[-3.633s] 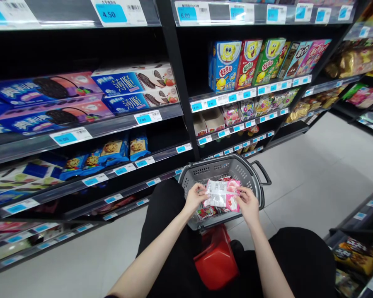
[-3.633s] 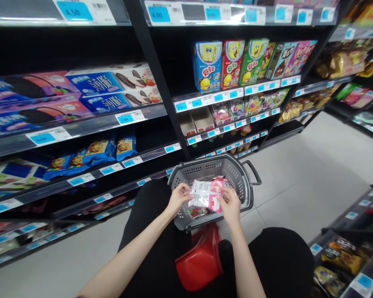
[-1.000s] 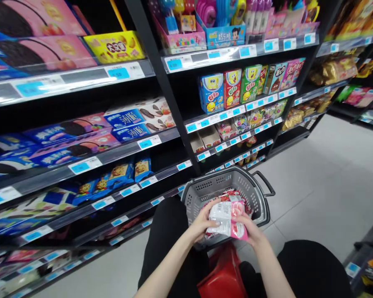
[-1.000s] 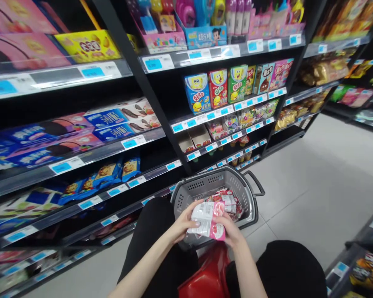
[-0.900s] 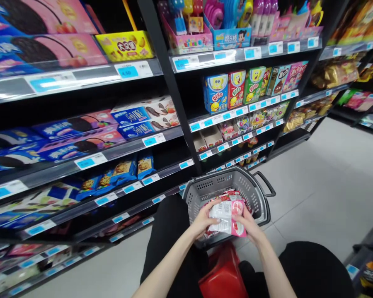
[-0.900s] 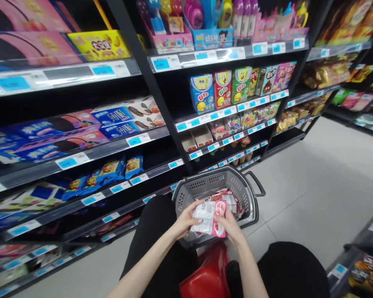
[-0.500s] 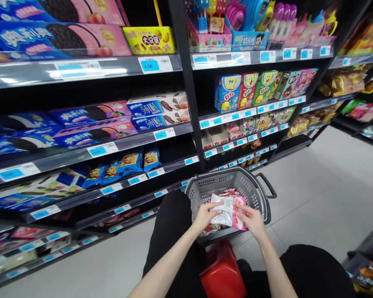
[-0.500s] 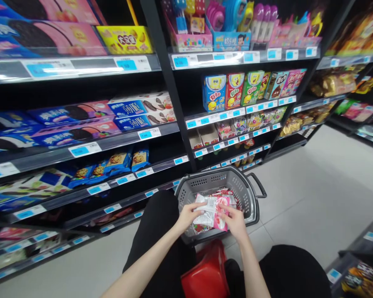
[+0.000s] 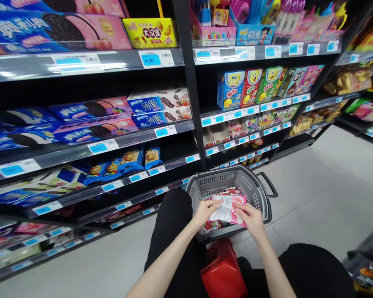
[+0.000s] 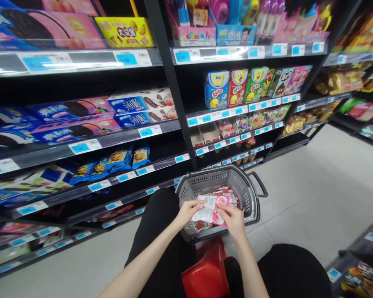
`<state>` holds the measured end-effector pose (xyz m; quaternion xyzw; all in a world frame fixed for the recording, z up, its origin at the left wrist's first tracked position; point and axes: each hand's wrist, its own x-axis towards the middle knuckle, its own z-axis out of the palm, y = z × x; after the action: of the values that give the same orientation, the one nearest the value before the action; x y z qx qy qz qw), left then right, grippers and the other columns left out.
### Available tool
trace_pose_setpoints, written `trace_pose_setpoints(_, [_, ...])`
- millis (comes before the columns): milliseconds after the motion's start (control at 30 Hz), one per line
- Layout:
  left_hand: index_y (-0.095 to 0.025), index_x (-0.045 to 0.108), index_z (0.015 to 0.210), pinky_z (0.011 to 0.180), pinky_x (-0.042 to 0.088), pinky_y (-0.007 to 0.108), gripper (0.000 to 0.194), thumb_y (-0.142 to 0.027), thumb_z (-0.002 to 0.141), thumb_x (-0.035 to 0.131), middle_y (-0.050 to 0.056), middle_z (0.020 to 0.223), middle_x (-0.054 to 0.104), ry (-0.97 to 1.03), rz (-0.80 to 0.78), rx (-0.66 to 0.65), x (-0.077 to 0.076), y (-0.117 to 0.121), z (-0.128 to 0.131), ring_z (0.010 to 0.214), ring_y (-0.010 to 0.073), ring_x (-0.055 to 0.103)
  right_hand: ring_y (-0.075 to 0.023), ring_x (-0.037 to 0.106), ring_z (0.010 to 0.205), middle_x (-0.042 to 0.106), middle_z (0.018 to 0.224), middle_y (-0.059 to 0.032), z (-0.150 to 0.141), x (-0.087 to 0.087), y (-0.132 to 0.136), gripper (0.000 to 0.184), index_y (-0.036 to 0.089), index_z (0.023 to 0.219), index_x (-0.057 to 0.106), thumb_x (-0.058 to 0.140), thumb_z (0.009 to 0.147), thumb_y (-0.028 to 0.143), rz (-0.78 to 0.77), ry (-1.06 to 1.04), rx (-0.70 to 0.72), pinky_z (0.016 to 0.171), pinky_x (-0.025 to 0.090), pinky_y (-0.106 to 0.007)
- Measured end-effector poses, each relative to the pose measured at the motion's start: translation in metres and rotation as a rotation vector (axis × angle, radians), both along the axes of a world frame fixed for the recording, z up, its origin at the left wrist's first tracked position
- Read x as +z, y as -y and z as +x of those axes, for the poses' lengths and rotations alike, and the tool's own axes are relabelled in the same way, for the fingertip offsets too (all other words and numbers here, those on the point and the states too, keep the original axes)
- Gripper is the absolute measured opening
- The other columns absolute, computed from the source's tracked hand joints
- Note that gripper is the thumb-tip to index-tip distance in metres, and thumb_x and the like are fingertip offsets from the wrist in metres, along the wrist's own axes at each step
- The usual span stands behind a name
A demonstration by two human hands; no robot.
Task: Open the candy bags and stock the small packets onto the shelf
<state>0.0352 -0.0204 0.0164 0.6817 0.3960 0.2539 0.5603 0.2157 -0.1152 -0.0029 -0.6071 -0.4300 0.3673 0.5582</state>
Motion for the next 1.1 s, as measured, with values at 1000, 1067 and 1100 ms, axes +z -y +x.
trace_pose_setpoints(1000, [-0.008,0.059,0.107,0.038,0.045,0.026,0.054,-0.042,0.065,0.065,0.000,0.054,0.058,0.371,-0.574,0.066,-0.013,0.013,0.018,0.037,0.0114,0.050,-0.0261,0.058,0.099,0.067,0.101,-0.0094,-0.003,0.005,-0.004,0.031,0.021,0.091,0.068,0.072,0.061,0.028,0.057,-0.507,-0.046,0.086,0.045,-0.040])
trace_pose_setpoints(1067, [-0.010,0.056,0.109,0.038,0.044,0.025,0.054,-0.042,0.065,0.064,-0.001,0.055,0.057,0.384,-0.556,0.074,-0.012,0.013,0.016,0.037,0.0109,0.050,-0.0254,0.059,0.097,0.068,0.098,-0.0089,-0.001,0.008,-0.003,0.028,0.020,0.089,0.069,0.070,0.063,0.030,0.046,-0.430,-0.038,0.085,0.045,-0.039])
trace_pose_setpoints(1100, [-0.012,0.054,0.110,0.038,0.044,0.025,0.054,-0.042,0.066,0.064,-0.001,0.056,0.058,0.388,-0.542,0.077,-0.012,0.013,0.016,0.038,0.0108,0.050,-0.0247,0.060,0.095,0.069,0.096,-0.0084,0.001,0.009,-0.003,0.025,0.020,0.088,0.069,0.069,0.065,0.031,0.040,-0.389,-0.032,0.085,0.046,-0.038])
